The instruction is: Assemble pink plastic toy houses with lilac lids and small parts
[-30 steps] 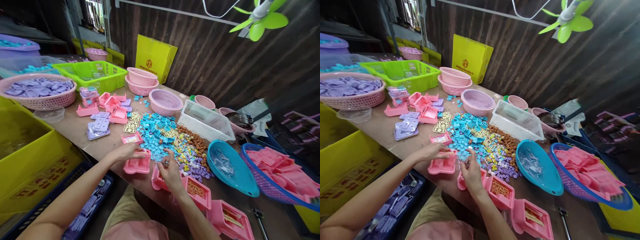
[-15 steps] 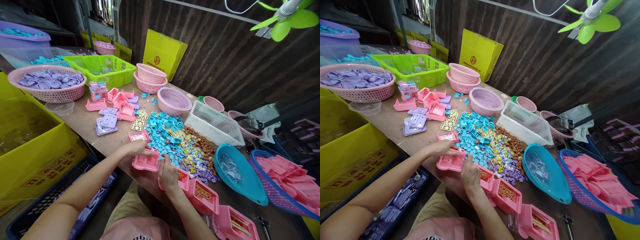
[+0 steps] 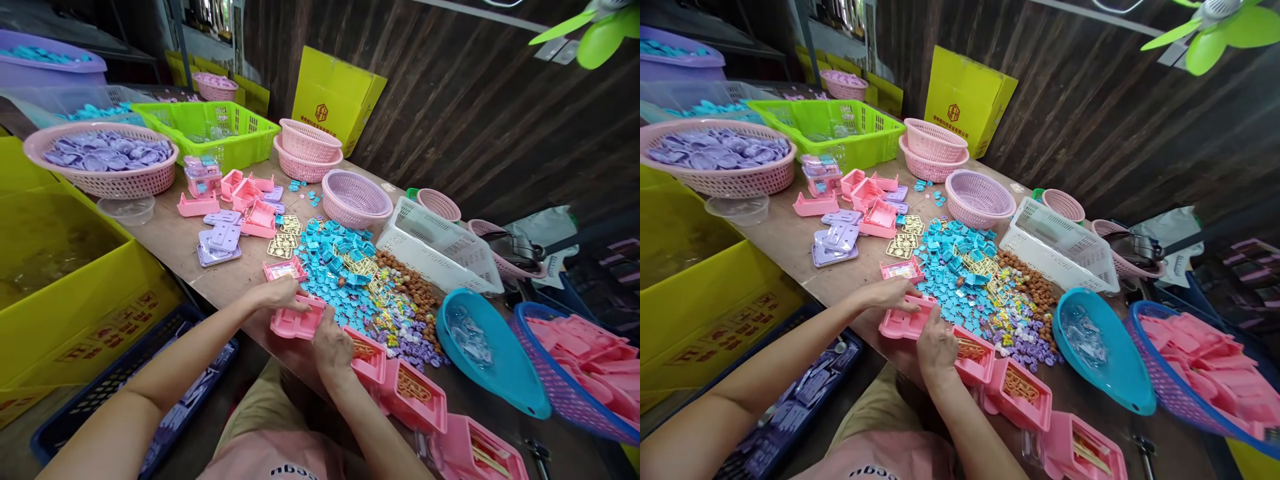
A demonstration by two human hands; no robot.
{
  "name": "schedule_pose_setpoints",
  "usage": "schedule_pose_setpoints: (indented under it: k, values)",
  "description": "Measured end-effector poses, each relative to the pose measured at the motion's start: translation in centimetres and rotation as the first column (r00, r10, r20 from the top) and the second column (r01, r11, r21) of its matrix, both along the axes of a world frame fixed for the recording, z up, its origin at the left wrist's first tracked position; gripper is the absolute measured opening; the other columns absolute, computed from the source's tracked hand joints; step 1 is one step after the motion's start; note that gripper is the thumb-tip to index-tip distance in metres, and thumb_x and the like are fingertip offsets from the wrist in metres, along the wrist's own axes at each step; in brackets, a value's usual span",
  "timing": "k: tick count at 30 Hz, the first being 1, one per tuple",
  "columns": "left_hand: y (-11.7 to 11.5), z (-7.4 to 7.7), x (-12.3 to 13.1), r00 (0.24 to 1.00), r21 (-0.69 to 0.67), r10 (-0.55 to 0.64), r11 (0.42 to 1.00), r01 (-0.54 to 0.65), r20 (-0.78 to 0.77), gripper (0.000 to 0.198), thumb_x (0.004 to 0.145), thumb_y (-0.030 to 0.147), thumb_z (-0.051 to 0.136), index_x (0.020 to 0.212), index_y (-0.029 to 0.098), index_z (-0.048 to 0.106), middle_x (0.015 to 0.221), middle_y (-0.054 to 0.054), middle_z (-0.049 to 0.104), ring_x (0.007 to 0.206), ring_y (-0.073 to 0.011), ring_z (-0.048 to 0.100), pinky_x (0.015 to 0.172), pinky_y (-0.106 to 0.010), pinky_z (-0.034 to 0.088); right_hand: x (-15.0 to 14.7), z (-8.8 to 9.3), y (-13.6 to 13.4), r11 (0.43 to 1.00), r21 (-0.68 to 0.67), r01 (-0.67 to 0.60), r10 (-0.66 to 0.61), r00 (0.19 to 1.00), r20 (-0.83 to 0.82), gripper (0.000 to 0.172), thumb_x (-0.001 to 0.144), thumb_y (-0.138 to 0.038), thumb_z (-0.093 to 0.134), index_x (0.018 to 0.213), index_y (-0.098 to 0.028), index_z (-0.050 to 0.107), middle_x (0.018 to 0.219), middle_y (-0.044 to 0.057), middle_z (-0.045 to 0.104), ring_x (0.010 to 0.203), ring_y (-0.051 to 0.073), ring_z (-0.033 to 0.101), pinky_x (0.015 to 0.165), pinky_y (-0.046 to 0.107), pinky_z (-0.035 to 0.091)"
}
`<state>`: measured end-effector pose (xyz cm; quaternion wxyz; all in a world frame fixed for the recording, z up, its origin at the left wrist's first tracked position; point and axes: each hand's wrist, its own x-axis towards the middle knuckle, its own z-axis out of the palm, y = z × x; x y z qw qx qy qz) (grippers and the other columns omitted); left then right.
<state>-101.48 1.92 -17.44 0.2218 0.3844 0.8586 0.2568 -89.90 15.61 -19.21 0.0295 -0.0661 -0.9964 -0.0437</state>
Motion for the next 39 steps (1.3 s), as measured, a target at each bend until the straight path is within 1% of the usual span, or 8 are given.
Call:
schedule_pose_setpoints:
  k: [11,21,23,25,27,29,37,39]
  values:
    - [-0.1,-0.3,3.2,0.942,-0.060,0.142,0.984,-0.167,-0.304,0.052,0.077,0.052,0.058,0.118,0.020,0.058,0.113,-0.012,0.062,0.103,-0.0274,0.058,0.085,-0.035,0.047,0.7,-0.4,3.8,0.978,-0.057,-0.200,0.182,0.955,-0.234,0.025,0.091,-0.024,0.040,0.106,-0.016,0.059,0.092,0.012,0.063,0.081,0.024,0.060,0.065,0.034,0.049]
    - [-2.6,-3.4,4.1,0.887,0.103,0.106,0.993,-0.066,-0.450,0.066,0.078,0.055,0.057,0.134,0.025,0.041,0.128,-0.012,0.051,0.117,-0.0291,0.046,0.098,-0.048,0.037,2.3,0.4,7.8,0.904,-0.199,-0.379,0.226,0.818,-0.530,0.030,0.095,-0.036,0.031,0.099,-0.020,0.056,0.089,0.008,0.056,0.081,0.023,0.053,0.069,0.037,0.045]
    - [-4.4,-3.3,2.5,0.794,0.181,0.381,0.924,-0.336,-0.474,0.052,0.085,0.046,0.048,0.131,0.022,0.044,0.127,-0.013,0.051,0.116,-0.0275,0.047,0.099,-0.046,0.037,2.8,1.0,8.1,0.891,-0.212,-0.401,0.220,0.791,-0.571,0.029,0.095,-0.036,0.031,0.098,-0.020,0.056,0.089,0.008,0.056,0.082,0.023,0.053,0.069,0.037,0.045]
    - [-6.3,-2.7,0.2,0.506,0.225,0.699,0.673,-0.705,-0.505,0.048,0.088,0.039,0.043,0.129,0.015,0.046,0.126,-0.018,0.050,0.116,-0.0301,0.047,0.097,-0.047,0.037,3.1,1.6,8.6,0.879,-0.231,-0.416,0.212,0.776,-0.594,0.028,0.095,-0.035,0.034,0.100,-0.019,0.056,0.090,0.008,0.056,0.084,0.024,0.053,0.071,0.038,0.045]
    - [-8.0,-2.0,-2.1,0.230,0.174,0.802,0.381,-0.908,-0.551,0.063,0.084,0.044,0.048,0.135,0.008,0.037,0.127,-0.025,0.046,0.117,-0.0378,0.044,0.093,-0.054,0.037,3.4,2.1,9.0,0.868,-0.253,-0.426,0.199,0.768,-0.609,0.026,0.094,-0.034,0.036,0.100,-0.018,0.056,0.091,0.009,0.055,0.086,0.024,0.053,0.073,0.038,0.046]
    - [-9.1,-1.7,-3.9,0.172,0.062,0.785,0.258,-0.964,-0.596,0.077,0.080,0.049,0.054,0.138,0.004,0.031,0.126,-0.031,0.045,0.118,-0.0430,0.042,0.090,-0.057,0.037,3.6,2.4,9.2,0.861,-0.269,-0.432,0.190,0.763,-0.618,0.024,0.094,-0.031,0.037,0.099,-0.017,0.056,0.091,0.009,0.055,0.087,0.023,0.053,0.073,0.038,0.047]
    - [-9.5,-1.0,-4.8,0.229,-0.024,0.750,0.274,-0.961,-0.621,0.074,0.074,0.034,0.060,0.132,-0.006,0.033,0.125,-0.033,0.045,0.118,-0.0414,0.043,0.094,-0.050,0.038,4.7,2.8,9.6,0.858,-0.285,-0.427,0.161,0.750,-0.641,0.018,0.093,-0.025,0.041,0.097,-0.019,0.058,0.088,0.007,0.055,0.085,0.022,0.055,0.074,0.038,0.047]
    - [-9.6,0.2,-3.7,0.300,0.015,0.770,0.372,-0.928,-0.563,0.079,0.074,0.035,0.061,0.135,-0.003,0.028,0.127,-0.030,0.045,0.119,-0.0388,0.044,0.095,-0.048,0.039,4.6,3.1,10.1,0.848,-0.312,-0.429,0.162,0.769,-0.618,0.017,0.092,-0.025,0.042,0.096,-0.019,0.058,0.088,0.007,0.056,0.085,0.022,0.055,0.073,0.037,0.048]
